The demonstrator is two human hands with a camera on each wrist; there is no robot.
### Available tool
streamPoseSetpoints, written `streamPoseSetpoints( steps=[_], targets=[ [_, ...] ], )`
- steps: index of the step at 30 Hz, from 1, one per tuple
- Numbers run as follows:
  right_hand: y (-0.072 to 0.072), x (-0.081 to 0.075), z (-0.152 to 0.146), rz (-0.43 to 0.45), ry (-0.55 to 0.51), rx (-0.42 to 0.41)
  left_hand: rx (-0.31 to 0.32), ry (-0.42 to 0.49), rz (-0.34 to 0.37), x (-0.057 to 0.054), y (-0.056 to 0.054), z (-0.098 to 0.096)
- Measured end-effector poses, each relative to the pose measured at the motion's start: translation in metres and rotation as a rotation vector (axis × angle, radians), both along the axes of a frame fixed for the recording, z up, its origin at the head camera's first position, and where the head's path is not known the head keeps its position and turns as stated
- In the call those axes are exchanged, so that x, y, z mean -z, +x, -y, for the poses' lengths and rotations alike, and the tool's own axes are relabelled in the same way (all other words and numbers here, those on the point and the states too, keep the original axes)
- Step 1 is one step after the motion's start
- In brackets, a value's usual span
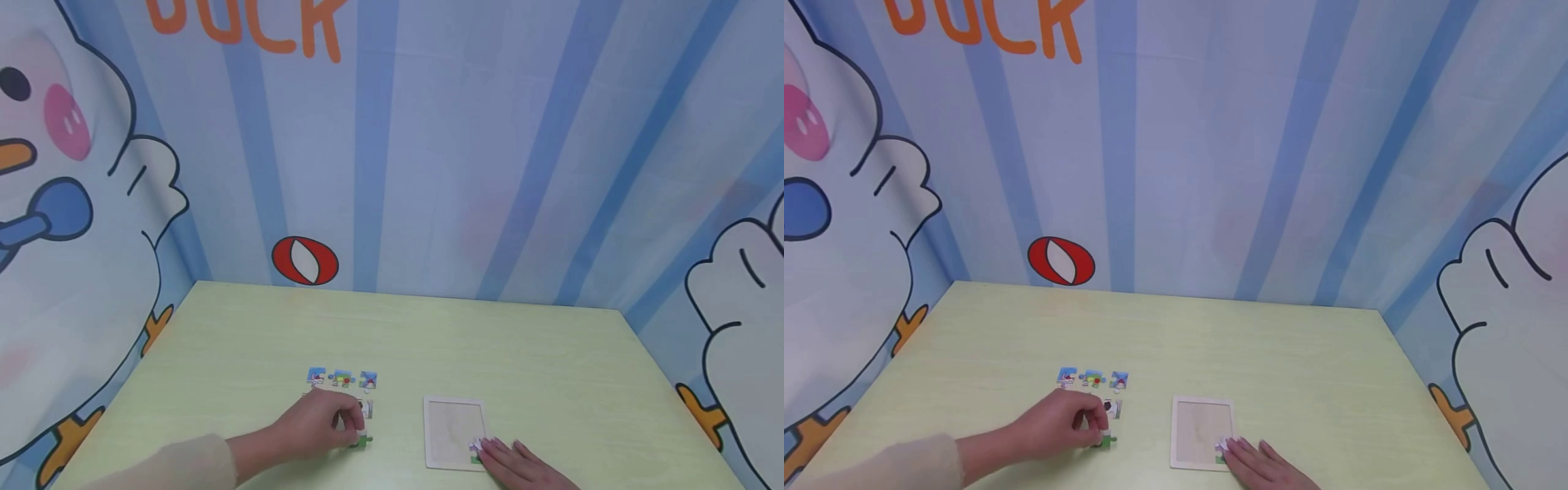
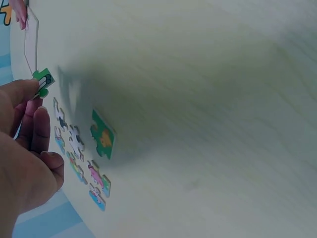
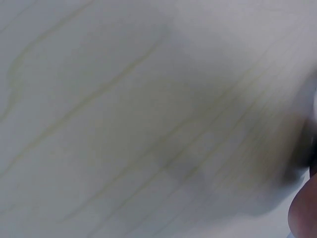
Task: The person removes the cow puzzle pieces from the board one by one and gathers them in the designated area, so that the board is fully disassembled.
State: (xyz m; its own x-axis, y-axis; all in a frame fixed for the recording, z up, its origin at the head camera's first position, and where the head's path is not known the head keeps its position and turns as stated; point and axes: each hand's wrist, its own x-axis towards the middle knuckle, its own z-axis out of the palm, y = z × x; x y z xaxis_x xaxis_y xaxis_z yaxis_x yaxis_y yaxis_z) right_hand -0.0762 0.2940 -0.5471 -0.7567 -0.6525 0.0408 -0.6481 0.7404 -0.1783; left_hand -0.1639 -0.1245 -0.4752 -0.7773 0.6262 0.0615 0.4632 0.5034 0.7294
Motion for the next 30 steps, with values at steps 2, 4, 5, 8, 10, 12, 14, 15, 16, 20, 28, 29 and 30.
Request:
streamPoseSetpoints(
  steps=[2,4,5,8,10,12,14,15,16,20,28,29,30],
  targets=[
    [0.0,0.0,0.0,-0.004,0.001,-0.001,-0.003,-0.004,0.007,0.002,0.001,0.0],
    [0.0,-0.001,0.0,-0.009,0.001,-0.004,-0.002,-0.007,0.009,0.004,0.002,0.0],
    [0.001,-0.001,-0.001,-0.017,0.003,-0.006,-0.001,-0.009,0.008,0.005,0.002,0.001],
    [0.001,-0.001,0.0,-0.037,0.005,-0.011,0.0,-0.015,0.009,0.006,0.003,0.001],
    [0.001,-0.001,0.0,-0.043,0.005,-0.012,-0.003,-0.021,0.006,0.007,0.004,0.002],
    [0.002,-0.001,0.0,-0.051,0.008,-0.013,-0.008,-0.031,-0.001,0.008,0.004,0.004],
    [0.002,-0.001,0.0,-0.061,0.011,-0.013,-0.013,-0.046,-0.013,0.01,0.004,0.005],
    [0.001,0.0,0.0,-0.069,0.013,-0.014,-0.015,-0.057,-0.022,0.011,0.004,0.005],
    [0.001,-0.001,0.0,-0.077,0.017,-0.015,-0.015,-0.067,-0.033,0.012,0.004,0.006],
    [0.001,0.0,0.001,-0.092,0.023,-0.017,-0.013,-0.107,-0.083,0.014,0.004,0.007],
    [0.001,0.0,0.001,-0.083,0.019,-0.013,-0.007,-0.142,-0.176,0.014,0.007,0.009],
    [0.001,0.0,0.001,-0.08,0.02,-0.012,-0.005,-0.145,-0.184,0.015,0.007,0.009],
    [0.001,0.0,0.001,-0.073,0.018,-0.013,-0.003,-0.148,-0.195,0.015,0.007,0.009]
  ],
)
